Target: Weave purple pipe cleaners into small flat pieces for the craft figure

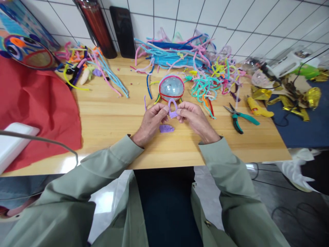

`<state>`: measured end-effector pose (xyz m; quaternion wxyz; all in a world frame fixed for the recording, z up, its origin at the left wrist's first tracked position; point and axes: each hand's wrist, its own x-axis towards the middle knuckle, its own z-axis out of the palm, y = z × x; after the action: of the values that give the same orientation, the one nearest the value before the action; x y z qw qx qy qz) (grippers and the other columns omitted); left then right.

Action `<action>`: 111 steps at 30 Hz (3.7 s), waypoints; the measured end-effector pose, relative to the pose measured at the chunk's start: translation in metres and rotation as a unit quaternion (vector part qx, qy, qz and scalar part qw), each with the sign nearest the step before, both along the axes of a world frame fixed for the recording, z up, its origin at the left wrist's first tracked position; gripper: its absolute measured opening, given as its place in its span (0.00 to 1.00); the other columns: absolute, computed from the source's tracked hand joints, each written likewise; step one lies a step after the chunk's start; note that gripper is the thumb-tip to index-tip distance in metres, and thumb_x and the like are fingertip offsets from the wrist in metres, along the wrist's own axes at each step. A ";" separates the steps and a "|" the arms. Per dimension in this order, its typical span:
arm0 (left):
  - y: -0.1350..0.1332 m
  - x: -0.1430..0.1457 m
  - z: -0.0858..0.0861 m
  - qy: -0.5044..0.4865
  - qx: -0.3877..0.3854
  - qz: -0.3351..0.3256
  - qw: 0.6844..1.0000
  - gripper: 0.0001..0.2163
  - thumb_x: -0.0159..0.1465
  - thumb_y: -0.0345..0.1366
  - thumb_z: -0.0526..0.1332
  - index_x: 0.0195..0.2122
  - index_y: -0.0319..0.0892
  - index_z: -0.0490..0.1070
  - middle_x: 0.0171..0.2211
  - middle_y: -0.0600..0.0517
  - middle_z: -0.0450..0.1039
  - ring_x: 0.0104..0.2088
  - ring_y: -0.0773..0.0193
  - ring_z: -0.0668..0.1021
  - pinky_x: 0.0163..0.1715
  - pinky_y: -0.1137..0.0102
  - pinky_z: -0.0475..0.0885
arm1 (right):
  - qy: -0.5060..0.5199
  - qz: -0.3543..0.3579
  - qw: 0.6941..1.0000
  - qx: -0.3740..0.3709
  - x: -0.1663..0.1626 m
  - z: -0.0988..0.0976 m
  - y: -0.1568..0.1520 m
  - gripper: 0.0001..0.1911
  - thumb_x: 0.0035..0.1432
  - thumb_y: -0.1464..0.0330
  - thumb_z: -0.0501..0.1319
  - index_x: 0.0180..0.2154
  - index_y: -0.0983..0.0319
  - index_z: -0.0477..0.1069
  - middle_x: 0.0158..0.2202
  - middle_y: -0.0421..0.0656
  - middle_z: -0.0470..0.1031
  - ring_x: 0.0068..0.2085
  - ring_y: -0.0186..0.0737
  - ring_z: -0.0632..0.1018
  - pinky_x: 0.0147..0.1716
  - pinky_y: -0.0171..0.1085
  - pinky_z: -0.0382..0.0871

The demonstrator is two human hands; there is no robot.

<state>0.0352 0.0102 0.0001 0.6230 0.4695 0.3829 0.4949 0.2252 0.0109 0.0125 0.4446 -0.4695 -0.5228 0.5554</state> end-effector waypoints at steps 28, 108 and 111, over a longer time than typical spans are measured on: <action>0.011 -0.005 0.002 -0.195 -0.173 -0.164 0.951 0.12 0.69 0.40 0.71 0.34 0.37 0.78 0.26 0.55 0.74 0.21 0.72 0.75 0.21 0.78 0.72 | -0.042 0.072 0.996 0.039 -0.001 0.001 -0.004 0.06 0.56 0.66 0.66 0.30 0.60 0.72 0.25 0.35 0.70 0.26 0.31 0.68 0.29 0.35 0.63; 0.004 -0.003 0.003 -0.175 -0.121 -0.099 0.972 0.11 0.63 0.40 0.77 0.33 0.38 0.81 0.18 0.59 0.65 0.19 0.76 0.66 0.22 0.79 0.66 | -0.069 0.078 0.994 0.038 -0.003 -0.002 -0.003 0.09 0.57 0.64 0.67 0.29 0.59 0.69 0.24 0.35 0.69 0.26 0.32 0.68 0.29 0.36 0.65; 0.005 -0.002 0.003 -0.176 -0.119 -0.107 0.971 0.12 0.63 0.42 0.77 0.33 0.38 0.81 0.17 0.58 0.66 0.18 0.75 0.67 0.22 0.79 0.67 | -0.072 0.073 0.994 0.036 -0.003 -0.001 -0.003 0.09 0.57 0.64 0.67 0.29 0.59 0.69 0.25 0.35 0.69 0.27 0.32 0.69 0.30 0.36 0.65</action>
<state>0.0328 0.0150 0.0028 0.7815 0.3357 0.2709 0.4508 0.2227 0.0075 0.0118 0.3805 -0.4529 -0.6059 0.5320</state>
